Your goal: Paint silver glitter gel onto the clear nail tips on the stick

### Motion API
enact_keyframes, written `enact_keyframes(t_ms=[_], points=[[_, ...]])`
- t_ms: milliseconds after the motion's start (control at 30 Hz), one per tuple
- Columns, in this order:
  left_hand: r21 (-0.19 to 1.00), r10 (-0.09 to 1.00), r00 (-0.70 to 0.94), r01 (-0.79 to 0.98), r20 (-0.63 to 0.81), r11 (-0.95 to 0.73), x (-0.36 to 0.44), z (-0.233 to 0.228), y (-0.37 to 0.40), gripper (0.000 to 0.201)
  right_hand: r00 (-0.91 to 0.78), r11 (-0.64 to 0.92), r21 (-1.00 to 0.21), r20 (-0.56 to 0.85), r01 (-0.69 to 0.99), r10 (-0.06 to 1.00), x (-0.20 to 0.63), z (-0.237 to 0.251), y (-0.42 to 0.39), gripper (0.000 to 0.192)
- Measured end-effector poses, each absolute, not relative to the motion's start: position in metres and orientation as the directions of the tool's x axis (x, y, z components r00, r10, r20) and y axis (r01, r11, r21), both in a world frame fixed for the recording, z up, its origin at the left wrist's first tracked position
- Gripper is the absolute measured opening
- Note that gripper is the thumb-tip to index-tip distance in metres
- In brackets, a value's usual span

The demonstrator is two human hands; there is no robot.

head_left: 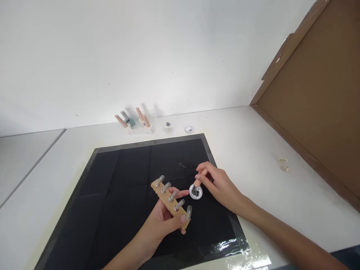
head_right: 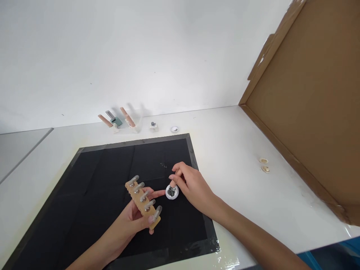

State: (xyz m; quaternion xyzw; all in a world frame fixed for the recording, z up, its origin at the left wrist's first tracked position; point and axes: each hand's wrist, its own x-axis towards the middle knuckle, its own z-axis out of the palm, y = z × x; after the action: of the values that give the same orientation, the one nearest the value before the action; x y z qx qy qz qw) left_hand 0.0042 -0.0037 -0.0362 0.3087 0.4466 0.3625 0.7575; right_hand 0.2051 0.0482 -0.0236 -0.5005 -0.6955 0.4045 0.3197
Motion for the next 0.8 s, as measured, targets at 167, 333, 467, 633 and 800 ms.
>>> enact_keyframes(t_ms=[167,333,467,633,800], points=[[0.793,0.826,0.346,-0.277,-0.445,0.542,0.004,-0.037,-0.004,0.055,-0.268,0.126,-0.888,0.004,0.442,0.964,0.204,-0.021,0.047,0.011],[0.790,0.826,0.349,-0.286,-0.442,0.543,0.004,-0.037,-0.004,0.052,-0.195,0.013,-0.916,-0.072,0.401,0.978,0.204,-0.026,0.050,0.014],[0.787,0.828,0.328,-0.289,-0.454,0.546,0.005,-0.036,-0.004,0.052,-0.204,-0.077,-0.957,-0.137,0.278,0.969,0.207,-0.028,0.055,0.018],[0.791,0.831,0.323,-0.285,-0.453,0.542,0.004,-0.032,-0.002,0.052,-0.236,-0.117,-0.991,-0.130,0.067,0.963,0.213,-0.019,0.052,0.020],[0.745,0.813,0.351,-0.340,-0.465,0.573,0.005,-0.027,-0.002,0.058,-0.297,0.032,-0.999,0.035,-0.016,0.954,0.214,-0.009,0.036,0.014]])
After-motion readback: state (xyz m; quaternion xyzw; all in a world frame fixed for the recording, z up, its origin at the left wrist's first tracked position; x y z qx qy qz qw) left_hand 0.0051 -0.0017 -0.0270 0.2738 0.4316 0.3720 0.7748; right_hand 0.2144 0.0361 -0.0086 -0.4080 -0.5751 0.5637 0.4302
